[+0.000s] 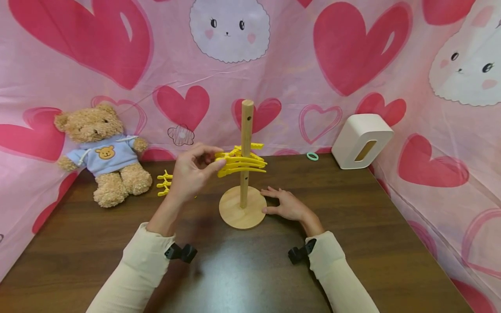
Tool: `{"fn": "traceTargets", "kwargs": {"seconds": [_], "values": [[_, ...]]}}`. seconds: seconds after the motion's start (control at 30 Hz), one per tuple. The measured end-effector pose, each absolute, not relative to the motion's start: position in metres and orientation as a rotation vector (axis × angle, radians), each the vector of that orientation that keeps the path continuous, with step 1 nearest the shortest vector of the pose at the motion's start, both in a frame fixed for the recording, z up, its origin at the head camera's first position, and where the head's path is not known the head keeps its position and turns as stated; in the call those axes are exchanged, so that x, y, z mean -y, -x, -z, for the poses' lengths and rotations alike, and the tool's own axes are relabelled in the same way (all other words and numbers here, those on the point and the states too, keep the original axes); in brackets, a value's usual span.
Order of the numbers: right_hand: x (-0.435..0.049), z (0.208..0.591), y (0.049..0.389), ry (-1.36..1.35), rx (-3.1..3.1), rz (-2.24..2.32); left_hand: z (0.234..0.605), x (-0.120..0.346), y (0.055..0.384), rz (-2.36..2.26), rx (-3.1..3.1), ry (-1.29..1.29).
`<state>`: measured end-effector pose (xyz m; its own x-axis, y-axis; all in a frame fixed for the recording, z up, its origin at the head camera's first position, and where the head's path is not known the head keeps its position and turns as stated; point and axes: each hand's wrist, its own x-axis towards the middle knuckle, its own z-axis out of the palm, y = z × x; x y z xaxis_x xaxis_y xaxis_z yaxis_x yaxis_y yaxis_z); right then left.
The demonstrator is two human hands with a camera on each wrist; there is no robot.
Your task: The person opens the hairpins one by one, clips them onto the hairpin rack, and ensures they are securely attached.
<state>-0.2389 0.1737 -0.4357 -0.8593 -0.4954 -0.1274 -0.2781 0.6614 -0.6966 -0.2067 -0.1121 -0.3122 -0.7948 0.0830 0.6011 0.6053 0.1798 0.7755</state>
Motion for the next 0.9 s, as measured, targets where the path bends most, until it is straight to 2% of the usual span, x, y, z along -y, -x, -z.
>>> {"fn": "traceTargets", "kwargs": {"seconds": [0.9], "values": [[-0.1743, 0.4363, 0.2385, 0.637, -2.555, 1.035, 0.3201, 0.1185, 0.2083, 1.793, 2.015, 0.634]]}}
